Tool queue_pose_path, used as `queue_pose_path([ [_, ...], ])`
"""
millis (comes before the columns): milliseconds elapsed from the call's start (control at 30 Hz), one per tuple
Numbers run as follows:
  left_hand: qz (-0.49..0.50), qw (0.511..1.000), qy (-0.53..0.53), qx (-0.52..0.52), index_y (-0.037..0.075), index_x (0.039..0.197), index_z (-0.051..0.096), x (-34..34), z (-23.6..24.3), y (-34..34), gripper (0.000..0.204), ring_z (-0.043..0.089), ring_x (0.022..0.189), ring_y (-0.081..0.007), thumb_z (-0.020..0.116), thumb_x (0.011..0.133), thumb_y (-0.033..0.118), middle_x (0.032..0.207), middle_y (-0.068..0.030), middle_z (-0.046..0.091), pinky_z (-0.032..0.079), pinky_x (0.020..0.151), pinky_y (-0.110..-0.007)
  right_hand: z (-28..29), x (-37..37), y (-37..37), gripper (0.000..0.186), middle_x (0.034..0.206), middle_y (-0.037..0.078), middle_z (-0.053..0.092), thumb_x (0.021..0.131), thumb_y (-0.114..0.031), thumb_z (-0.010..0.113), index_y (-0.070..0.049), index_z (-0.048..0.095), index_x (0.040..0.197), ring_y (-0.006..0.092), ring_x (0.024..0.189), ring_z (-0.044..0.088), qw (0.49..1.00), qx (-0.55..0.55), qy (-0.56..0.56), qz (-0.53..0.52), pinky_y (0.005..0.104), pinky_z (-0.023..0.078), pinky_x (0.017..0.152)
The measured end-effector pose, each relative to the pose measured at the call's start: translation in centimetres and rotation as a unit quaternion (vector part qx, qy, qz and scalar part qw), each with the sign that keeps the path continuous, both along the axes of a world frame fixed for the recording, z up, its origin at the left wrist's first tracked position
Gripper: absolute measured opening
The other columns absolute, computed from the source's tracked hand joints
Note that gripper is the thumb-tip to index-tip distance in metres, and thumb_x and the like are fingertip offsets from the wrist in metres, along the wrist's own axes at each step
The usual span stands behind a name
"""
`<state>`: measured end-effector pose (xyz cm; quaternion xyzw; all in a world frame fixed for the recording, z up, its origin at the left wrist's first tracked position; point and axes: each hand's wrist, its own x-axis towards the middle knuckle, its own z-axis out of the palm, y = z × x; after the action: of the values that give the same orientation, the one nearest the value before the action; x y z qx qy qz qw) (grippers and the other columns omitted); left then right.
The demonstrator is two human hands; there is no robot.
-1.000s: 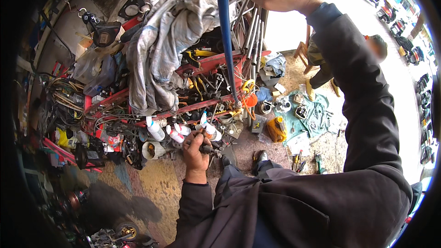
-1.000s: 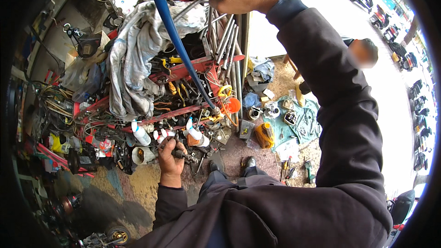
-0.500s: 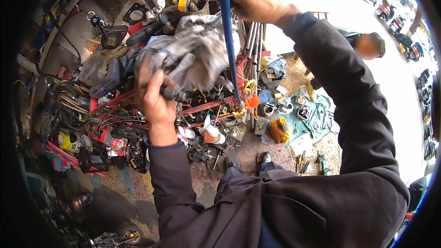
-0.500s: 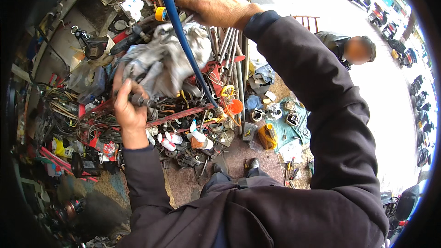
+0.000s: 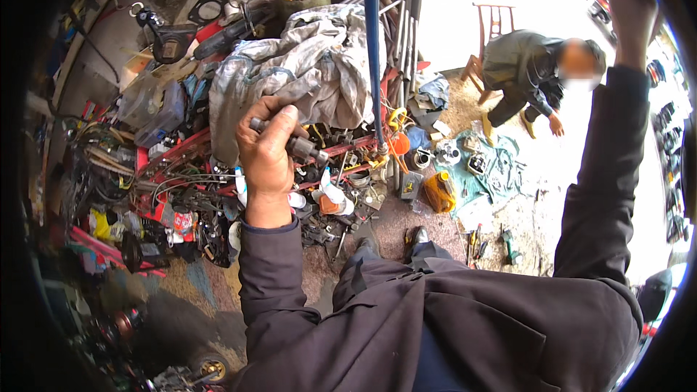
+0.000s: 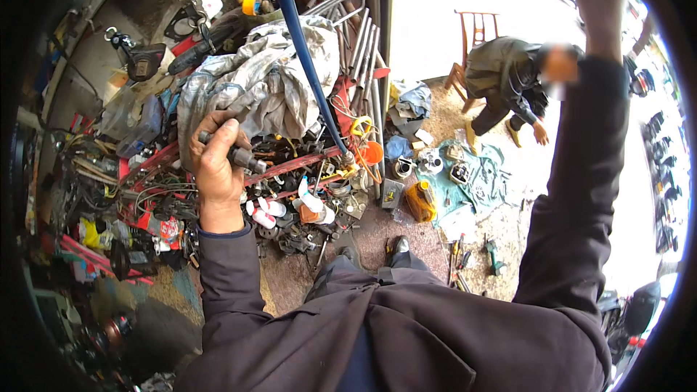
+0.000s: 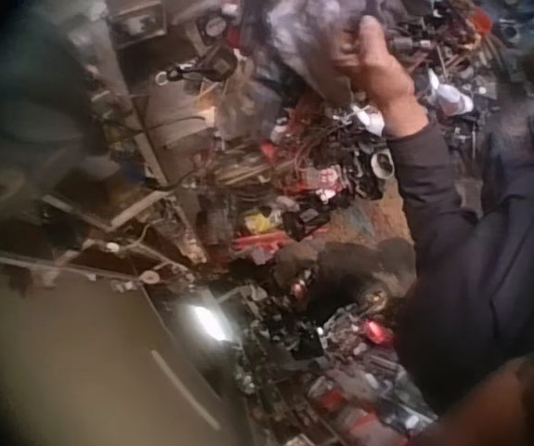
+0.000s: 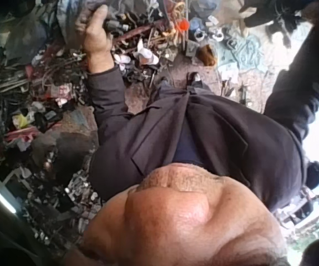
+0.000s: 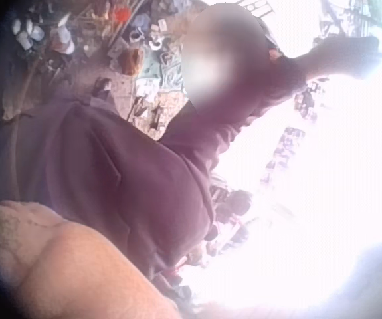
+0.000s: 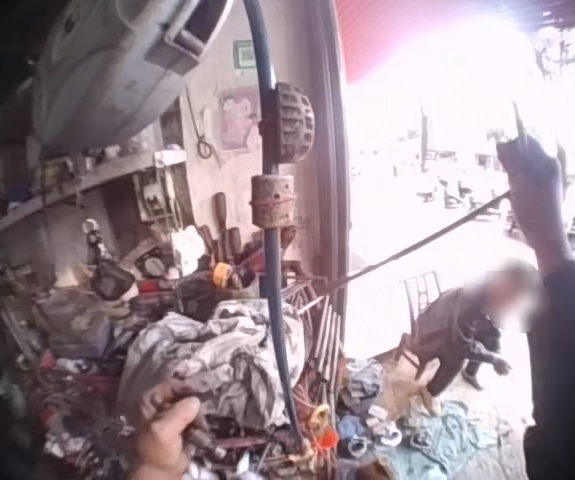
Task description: The person sits on the ground and disassembles a scooter cable assembly. They remove the outer sheath, separate the inner cable, and then reassemble the components using pliers and a screwdriver.
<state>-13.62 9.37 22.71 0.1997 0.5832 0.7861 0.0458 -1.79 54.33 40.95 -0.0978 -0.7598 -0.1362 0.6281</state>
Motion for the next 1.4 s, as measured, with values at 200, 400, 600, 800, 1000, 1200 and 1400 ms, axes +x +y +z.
queue_pose_path([
  [200, -0.149, 0.987, -0.018, -0.057, -0.001, 0.089, 0.063, 2.0, -0.6, 1.1, 0.015, 0.053, 0.056, -0.0093, 0.061, 0.081, 0.012, 0.063, -0.0036, 0.058, 0.041, 0.054, -0.022, -7.3, 12.4, -6.5, 0.022, 0.074, 0.003, 0.065, 0.082, -0.026, 0.074, -0.009, 0.069, 0.095, 0.0117, 0.057, 0.06, 0.98, -0.191, 0.01, -0.057, 0.028, 0.05, 0.052],
  [400, -0.293, 0.953, -0.037, -0.06, -0.001, 0.084, 0.064, 3.6, 0.0, 1.9, 0.006, 0.058, 0.06, -0.0066, 0.06, 0.084, 0.004, 0.073, -0.0019, 0.063, 0.047, 0.056, -0.021, -10.0, 19.9, -14.6, 0.02, 0.061, -0.001, 0.054, 0.091, -0.024, 0.067, -0.004, 0.066, 0.087, 0.0058, 0.047, 0.045, 0.901, -0.413, 0.131, 0.021, 0.0219, 0.034, 0.042],
  [600, -0.361, 0.931, -0.024, -0.05, -0.001, 0.085, 0.064, 7.0, 1.2, 2.1, 0.006, 0.058, 0.058, -0.0073, 0.06, 0.084, 0.002, 0.071, -0.0025, 0.063, 0.048, 0.056, -0.021, -9.7, 26.0, -17.8, 0.014, 0.057, -0.002, 0.05, 0.09, -0.017, 0.068, -0.004, 0.064, 0.087, 0.0058, 0.045, 0.041, 0.869, -0.447, 0.2, 0.069, 0.0211, 0.031, 0.041],
  [800, -0.399, 0.914, 0.015, -0.074, -0.002, 0.083, 0.065, 11.5, 1.7, 2.6, 0.007, 0.058, 0.058, -0.0075, 0.061, 0.083, 0.004, 0.068, -0.0019, 0.062, 0.046, 0.055, -0.021, -10.3, 31.8, -19.7, 0.015, 0.056, -0.002, 0.05, 0.09, -0.017, 0.068, -0.003, 0.063, 0.087, 0.0048, 0.044, 0.039, 0.87, -0.436, 0.214, 0.079, 0.0202, 0.027, 0.04],
  [1000, -0.43, 0.897, 0.035, -0.094, -0.001, 0.082, 0.065, 16.7, 1.9, 3.2, 0.007, 0.057, 0.058, -0.0058, 0.062, 0.083, 0.005, 0.067, -0.0004, 0.061, 0.045, 0.054, -0.02, -13.1, 38.4, -22.4, 0.018, 0.054, -0.005, 0.045, 0.094, -0.022, 0.062, -0.005, 0.062, 0.088, 0.0037, 0.042, 0.037, 0.844, -0.479, 0.232, 0.059, 0.0199, 0.026, 0.039],
  [1200, -0.452, 0.871, 0.113, -0.159, -0.002, 0.08, 0.064, 20.4, 1.6, 3.0, 0.004, 0.053, 0.06, -0.0027, 0.063, 0.081, 0.001, 0.068, 0.001, 0.059, 0.042, 0.054, -0.019, -19.9, 45.2, -27.7, 0.02, 0.057, -0.004, 0.047, 0.095, -0.022, 0.061, -0.005, 0.059, 0.087, 0.0036, 0.043, 0.039, 0.667, -0.716, 0.142, 0.149, 0.0187, 0.029, 0.037],
  [1400, -0.487, 0.84, 0.122, -0.203, -0.003, 0.08, 0.064, 23.6, 1.2, 3.5, 0.006, 0.051, 0.059, -0.0033, 0.062, 0.08, 0.002, 0.067, 0.0006, 0.06, 0.04, 0.053, -0.019, -26.9, 50.1, -32.2, 0.008, 0.06, -0.002, 0.047, 0.089, -0.01, 0.066, -0.003, 0.062, 0.092, 0.0065, 0.045, 0.04, 0.513, -0.759, 0.175, 0.36, 0.0199, 0.029, 0.04],
])
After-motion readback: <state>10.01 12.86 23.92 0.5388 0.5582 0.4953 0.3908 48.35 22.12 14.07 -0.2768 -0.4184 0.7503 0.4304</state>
